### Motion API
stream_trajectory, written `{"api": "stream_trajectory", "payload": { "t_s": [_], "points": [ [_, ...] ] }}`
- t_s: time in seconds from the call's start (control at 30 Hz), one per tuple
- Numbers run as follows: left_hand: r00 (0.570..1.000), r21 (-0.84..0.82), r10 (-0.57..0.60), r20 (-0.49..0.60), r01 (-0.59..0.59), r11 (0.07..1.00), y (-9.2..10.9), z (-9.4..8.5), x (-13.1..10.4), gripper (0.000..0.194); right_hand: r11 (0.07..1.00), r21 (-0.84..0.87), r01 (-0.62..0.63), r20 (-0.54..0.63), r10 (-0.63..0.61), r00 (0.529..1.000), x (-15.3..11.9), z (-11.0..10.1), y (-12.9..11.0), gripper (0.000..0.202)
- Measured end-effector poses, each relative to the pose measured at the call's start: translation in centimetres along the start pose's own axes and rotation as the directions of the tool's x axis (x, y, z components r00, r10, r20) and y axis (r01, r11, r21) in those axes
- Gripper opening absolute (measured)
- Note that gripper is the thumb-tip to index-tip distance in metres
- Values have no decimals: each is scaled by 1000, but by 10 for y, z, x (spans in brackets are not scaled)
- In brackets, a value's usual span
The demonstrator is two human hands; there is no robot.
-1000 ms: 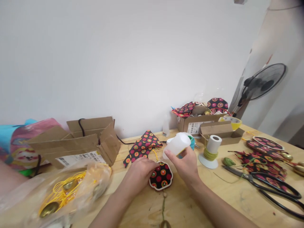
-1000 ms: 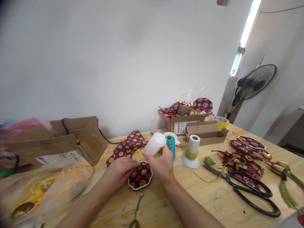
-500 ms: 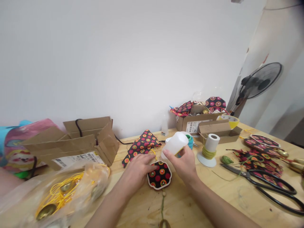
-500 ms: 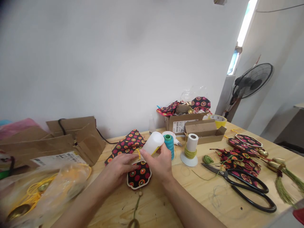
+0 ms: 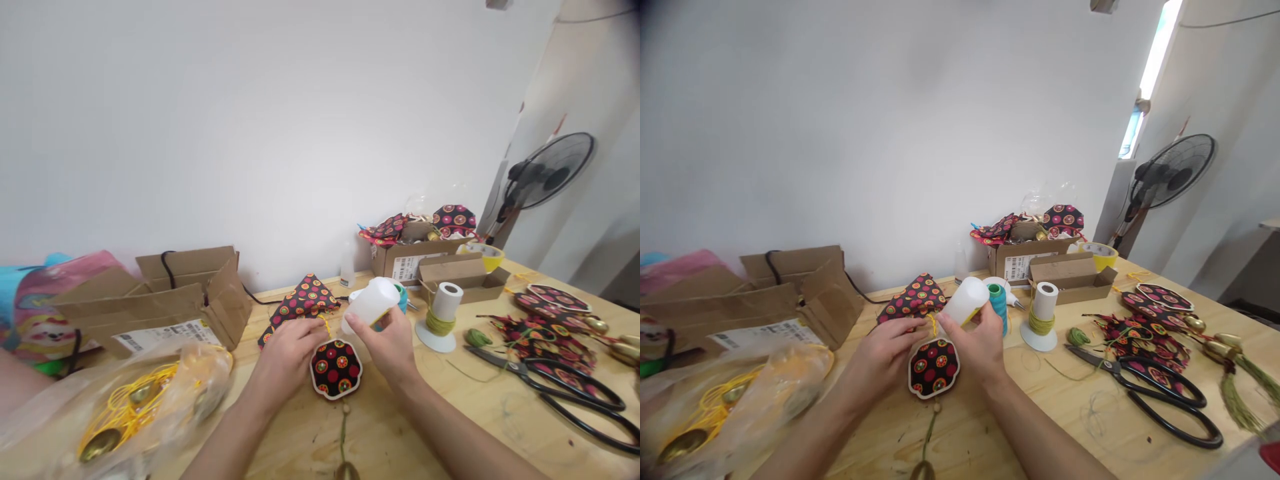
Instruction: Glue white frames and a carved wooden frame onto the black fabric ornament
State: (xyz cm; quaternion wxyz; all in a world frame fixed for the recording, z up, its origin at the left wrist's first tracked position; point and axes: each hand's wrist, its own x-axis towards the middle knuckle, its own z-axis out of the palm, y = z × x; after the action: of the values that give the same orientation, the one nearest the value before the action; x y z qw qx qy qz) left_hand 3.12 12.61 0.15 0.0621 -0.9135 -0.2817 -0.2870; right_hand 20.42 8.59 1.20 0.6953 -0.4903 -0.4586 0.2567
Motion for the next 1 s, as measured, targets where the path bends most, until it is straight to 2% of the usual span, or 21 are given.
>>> {"api": "stream_trajectory", "payload": {
  "t_s": [0.13,0.27,0.73,0.8,0.87,0.93,1.0],
  "points": [
    [990,0,-54,-134,54,999,1,-6,1,28,1000,-4,-2,-3,2,1000,0,0,1,36],
    [977,-7,-86,-197,86,996,4,-11,3,23,1000,-20,4,8,-4,1000,-1,0,3,37],
    [967,-17,-83,-239,82,997,7,-13,5,19,986,-152,62,29,-58,998,-2,0,7,37],
    [961,-13,-80,-263,80,997,10,-21,9,18,985,-159,65,29,-61,998,-3,0,7,39],
    [951,-12,-70,-300,70,997,17,-37,14,15,984,-167,62,27,-58,998,-3,0,8,41],
    [934,-13,-76,-349,76,997,24,-62,18,9,982,-178,57,25,-53,998,-4,-1,9,42],
    [900,-15,-131,-415,137,990,28,-92,16,5,982,-185,51,22,-47,999,-4,0,8,42]
  ]
}}
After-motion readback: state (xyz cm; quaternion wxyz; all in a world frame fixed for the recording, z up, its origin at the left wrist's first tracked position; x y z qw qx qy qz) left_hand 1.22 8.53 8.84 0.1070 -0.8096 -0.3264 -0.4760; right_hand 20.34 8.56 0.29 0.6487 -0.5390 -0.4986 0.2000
